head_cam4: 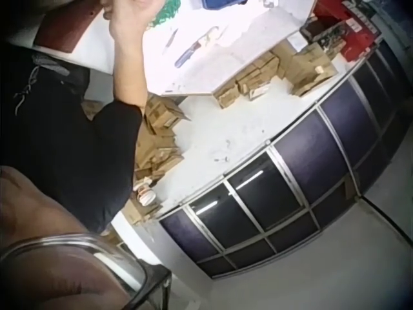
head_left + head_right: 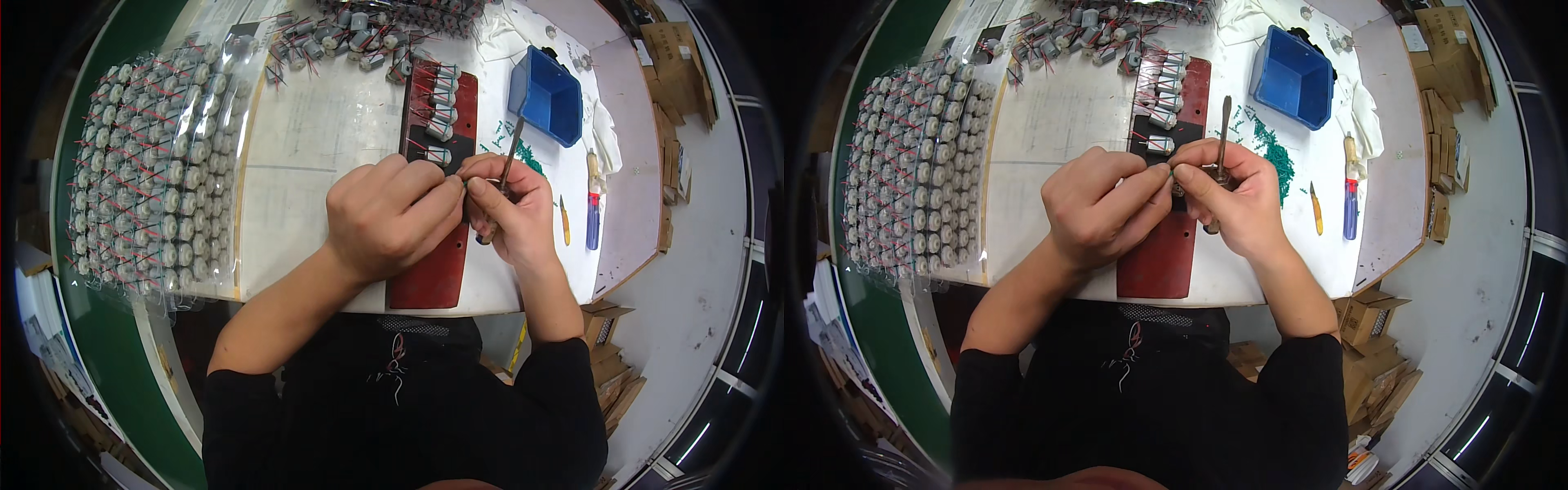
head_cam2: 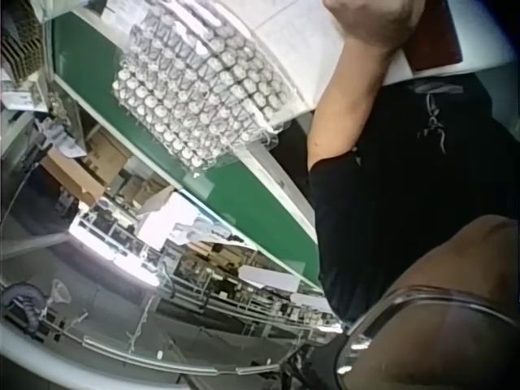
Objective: Manually assembling small electronic components and wiring onto a red fixture on a production line.
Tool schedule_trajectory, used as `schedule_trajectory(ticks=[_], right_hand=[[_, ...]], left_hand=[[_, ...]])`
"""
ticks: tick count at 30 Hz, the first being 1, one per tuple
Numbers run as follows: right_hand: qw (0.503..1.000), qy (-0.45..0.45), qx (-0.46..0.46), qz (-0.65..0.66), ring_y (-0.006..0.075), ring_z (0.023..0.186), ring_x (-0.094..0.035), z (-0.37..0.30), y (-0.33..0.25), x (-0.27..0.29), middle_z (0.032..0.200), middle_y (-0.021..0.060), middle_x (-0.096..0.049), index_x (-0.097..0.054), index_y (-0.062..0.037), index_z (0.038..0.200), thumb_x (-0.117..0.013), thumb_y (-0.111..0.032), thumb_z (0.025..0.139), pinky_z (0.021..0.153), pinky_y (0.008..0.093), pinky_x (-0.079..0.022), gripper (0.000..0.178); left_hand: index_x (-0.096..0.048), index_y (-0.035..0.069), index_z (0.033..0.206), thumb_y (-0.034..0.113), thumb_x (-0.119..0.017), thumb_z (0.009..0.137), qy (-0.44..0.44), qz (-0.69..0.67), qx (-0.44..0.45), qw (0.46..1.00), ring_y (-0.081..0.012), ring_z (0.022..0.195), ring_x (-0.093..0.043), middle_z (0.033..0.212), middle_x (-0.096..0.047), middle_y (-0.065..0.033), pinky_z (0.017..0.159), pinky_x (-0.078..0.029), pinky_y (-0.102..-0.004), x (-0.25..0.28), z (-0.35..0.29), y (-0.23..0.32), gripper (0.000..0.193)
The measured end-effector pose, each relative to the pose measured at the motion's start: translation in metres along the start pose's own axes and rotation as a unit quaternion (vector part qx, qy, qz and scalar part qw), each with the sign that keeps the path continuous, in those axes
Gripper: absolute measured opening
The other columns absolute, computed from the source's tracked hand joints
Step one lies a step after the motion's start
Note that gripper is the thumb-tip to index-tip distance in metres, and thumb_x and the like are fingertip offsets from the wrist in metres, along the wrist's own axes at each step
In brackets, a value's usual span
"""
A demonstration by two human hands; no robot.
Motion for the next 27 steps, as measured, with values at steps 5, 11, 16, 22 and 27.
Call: schedule_trajectory(ticks=[5, 11, 16, 22, 27], right_hand=[[0.999, 0.015, -0.012, 0.035, 0.0080, 0.057, -0.055, -0.001, 0.004, 0.001, 0.104, 0.0109, -0.069, -0.067, 0.0042, 0.107, -0.069, -0.007, 0.100, 0.047, 0.0207, -0.040, 0.013], [0.997, 0.003, -0.018, -0.071, 0.0065, 0.063, -0.058, 0.009, -0.009, 0.018, 0.100, 0.0080, -0.070, -0.067, 0.0032, 0.107, -0.070, -0.008, 0.099, 0.048, 0.0193, -0.039, 0.014], [0.980, -0.064, -0.069, -0.177, 0.0053, 0.067, -0.058, 0.010, -0.004, 0.018, 0.094, 0.0029, -0.069, -0.068, 0.0016, 0.108, -0.072, -0.009, 0.098, 0.051, 0.0193, -0.041, 0.016], [0.973, -0.055, -0.025, -0.222, 0.0049, 0.072, -0.058, 0.009, 0.002, 0.015, 0.090, -0.0004, -0.068, -0.068, 0.0009, 0.108, -0.074, -0.006, 0.096, 0.058, 0.0207, -0.046, 0.015], [0.969, -0.024, -0.004, -0.247, 0.0075, 0.077, -0.059, 0.008, 0.001, 0.012, 0.089, 0.0016, -0.065, -0.069, 0.0025, 0.100, -0.075, -0.002, 0.093, 0.066, 0.0237, -0.047, 0.010]], left_hand=[[-0.074, 0.014, 0.087, 0.017, -0.080, 0.076, -0.023, 0.041, -0.002, 0.999, -0.0158, 0.065, -0.061, 0.082, -0.063, 0.0034, 0.053, -0.046, -0.0316, -0.004, 0.000, 0.004, 0.013], [-0.076, 0.014, 0.088, 0.020, -0.079, 0.082, -0.060, -0.067, 0.164, 0.982, -0.0201, 0.065, -0.067, 0.083, -0.067, 0.0005, 0.055, -0.050, -0.0330, -0.009, -0.006, -0.012, 0.009], [-0.078, 0.014, 0.087, 0.023, -0.077, 0.085, -0.133, -0.117, 0.267, 0.947, -0.0240, 0.068, -0.070, 0.084, -0.070, -0.0006, 0.058, -0.053, -0.0353, -0.015, -0.013, -0.020, 0.009], [-0.078, 0.015, 0.086, 0.024, -0.077, 0.085, -0.167, -0.112, 0.277, 0.940, -0.0255, 0.071, -0.070, 0.085, -0.071, -0.0003, 0.061, -0.054, -0.0387, -0.019, -0.015, -0.022, 0.010], [-0.078, 0.015, 0.086, 0.024, -0.076, 0.086, -0.169, -0.115, 0.283, 0.937, -0.0263, 0.071, -0.070, 0.085, -0.071, -0.0010, 0.062, -0.054, -0.0390, -0.019, -0.015, -0.022, 0.010]])
Point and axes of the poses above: each hand's wrist, its own z-axis towards the middle knuckle, its own x-axis out of the back of the hand, y = z × x, the point moved 5 cm from there along z, towards the middle knuckle
